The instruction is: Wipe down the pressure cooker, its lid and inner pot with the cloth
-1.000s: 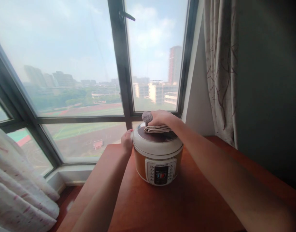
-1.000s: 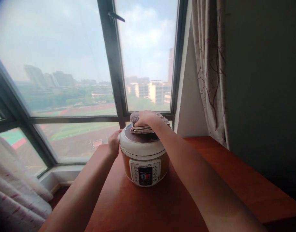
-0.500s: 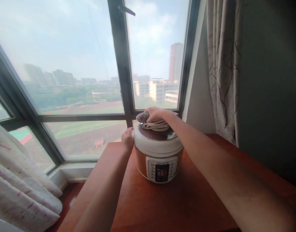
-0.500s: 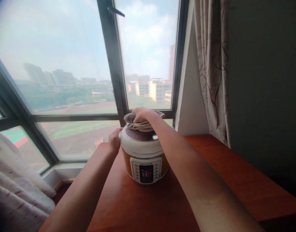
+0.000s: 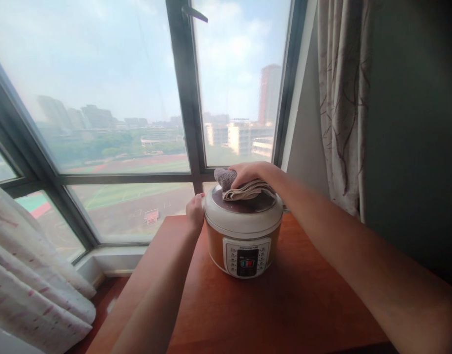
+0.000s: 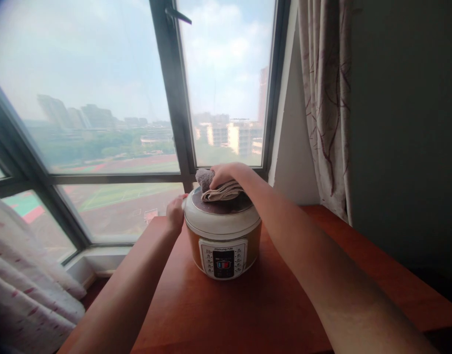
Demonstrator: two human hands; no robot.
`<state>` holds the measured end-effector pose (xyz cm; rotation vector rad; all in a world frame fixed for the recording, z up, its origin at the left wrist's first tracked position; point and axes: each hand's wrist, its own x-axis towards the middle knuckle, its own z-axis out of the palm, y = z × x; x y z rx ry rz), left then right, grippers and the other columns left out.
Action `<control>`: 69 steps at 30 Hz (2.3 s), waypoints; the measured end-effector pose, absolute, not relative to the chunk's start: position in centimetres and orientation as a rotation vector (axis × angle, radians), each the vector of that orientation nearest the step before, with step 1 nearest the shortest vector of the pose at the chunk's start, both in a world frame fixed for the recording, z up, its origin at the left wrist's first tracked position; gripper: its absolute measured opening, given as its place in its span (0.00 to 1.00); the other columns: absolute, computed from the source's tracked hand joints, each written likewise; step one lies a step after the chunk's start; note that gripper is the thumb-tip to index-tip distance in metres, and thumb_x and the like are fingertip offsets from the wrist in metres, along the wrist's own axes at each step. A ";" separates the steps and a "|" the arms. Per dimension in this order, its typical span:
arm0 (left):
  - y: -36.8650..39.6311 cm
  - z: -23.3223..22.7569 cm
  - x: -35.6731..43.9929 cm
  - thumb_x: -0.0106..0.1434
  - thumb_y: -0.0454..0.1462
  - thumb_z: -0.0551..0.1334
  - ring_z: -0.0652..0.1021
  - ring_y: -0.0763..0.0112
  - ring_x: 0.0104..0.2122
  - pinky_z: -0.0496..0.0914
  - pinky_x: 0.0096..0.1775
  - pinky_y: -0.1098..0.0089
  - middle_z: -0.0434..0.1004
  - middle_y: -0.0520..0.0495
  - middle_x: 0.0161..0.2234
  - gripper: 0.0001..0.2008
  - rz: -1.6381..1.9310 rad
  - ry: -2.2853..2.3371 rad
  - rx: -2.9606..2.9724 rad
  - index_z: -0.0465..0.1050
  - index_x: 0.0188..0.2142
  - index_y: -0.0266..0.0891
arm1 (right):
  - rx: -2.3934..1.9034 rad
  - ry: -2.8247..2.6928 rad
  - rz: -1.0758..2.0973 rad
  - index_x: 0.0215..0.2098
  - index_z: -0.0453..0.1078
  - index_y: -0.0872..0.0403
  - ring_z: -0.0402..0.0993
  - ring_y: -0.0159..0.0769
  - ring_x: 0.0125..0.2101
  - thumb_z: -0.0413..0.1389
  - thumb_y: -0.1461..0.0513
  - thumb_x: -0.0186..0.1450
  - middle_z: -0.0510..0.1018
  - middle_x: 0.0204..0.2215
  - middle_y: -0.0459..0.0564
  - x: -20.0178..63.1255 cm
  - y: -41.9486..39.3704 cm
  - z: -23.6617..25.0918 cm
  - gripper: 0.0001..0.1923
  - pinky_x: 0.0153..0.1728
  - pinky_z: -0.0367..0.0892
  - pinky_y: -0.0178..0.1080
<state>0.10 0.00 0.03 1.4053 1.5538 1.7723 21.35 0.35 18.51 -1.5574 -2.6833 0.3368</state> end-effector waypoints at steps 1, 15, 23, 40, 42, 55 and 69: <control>0.0 0.0 0.1 0.63 0.47 0.50 0.78 0.56 0.41 0.69 0.43 0.63 0.83 0.41 0.37 0.23 1.778 1.549 1.399 0.79 0.36 0.37 | -1.586 -2.672 0.265 0.62 0.66 0.51 0.76 0.50 0.49 0.66 0.52 0.54 0.74 0.58 0.57 21.0 0.1 18.5 0.40 0.43 0.73 0.42; 0.4 -0.3 0.2 0.62 0.46 0.50 0.78 0.57 0.41 0.69 0.46 0.64 0.83 0.41 0.39 0.22 1.818 1.505 1.371 0.79 0.37 0.36 | -1.782 -2.652 0.132 0.48 0.78 0.57 0.79 0.53 0.42 0.67 0.49 0.51 0.80 0.48 0.59 17.7 1.3 18.4 0.30 0.41 0.75 0.48; 0.4 -0.3 0.2 0.62 0.47 0.50 0.78 0.57 0.41 0.69 0.44 0.64 0.82 0.42 0.37 0.22 1.817 1.517 1.380 0.79 0.36 0.37 | -1.569 -2.667 0.001 0.47 0.78 0.53 0.79 0.47 0.41 0.68 0.52 0.50 0.82 0.45 0.55 17.5 1.4 17.6 0.27 0.37 0.72 0.38; 0.5 -0.4 0.1 0.62 0.47 0.49 0.78 0.57 0.41 0.69 0.44 0.64 0.82 0.42 0.37 0.23 1.795 1.539 1.383 0.79 0.37 0.37 | -1.387 -2.505 -0.094 0.59 0.65 0.49 0.74 0.51 0.50 0.59 0.50 0.60 0.77 0.53 0.55 22.0 -2.2 15.2 0.31 0.45 0.68 0.43; 0.5 -0.4 0.1 0.62 0.47 0.49 0.78 0.57 0.41 0.69 0.44 0.64 0.82 0.41 0.37 0.23 1.801 1.542 1.378 0.79 0.37 0.37 | -1.538 -2.429 -0.084 0.61 0.63 0.50 0.75 0.52 0.49 0.58 0.48 0.61 0.77 0.52 0.57 22.2 -2.5 15.0 0.33 0.44 0.68 0.44; 0.4 -0.3 0.2 0.64 0.49 0.48 0.78 0.53 0.43 0.68 0.46 0.61 0.83 0.39 0.39 0.25 1.801 1.552 1.375 0.80 0.37 0.36 | -1.718 -2.049 0.046 0.53 0.70 0.52 0.78 0.51 0.44 0.63 0.48 0.56 0.81 0.45 0.56 26.0 -5.2 13.0 0.30 0.40 0.70 0.42; 0.4 -0.4 0.1 0.65 0.49 0.47 0.78 0.54 0.45 0.68 0.47 0.61 0.82 0.39 0.40 0.26 1.777 1.589 1.408 0.80 0.38 0.37 | -1.735 -1.941 -0.117 0.59 0.68 0.49 0.71 0.54 0.53 0.61 0.44 0.57 0.74 0.52 0.59 30.6 -1.2 10.3 0.36 0.49 0.68 0.47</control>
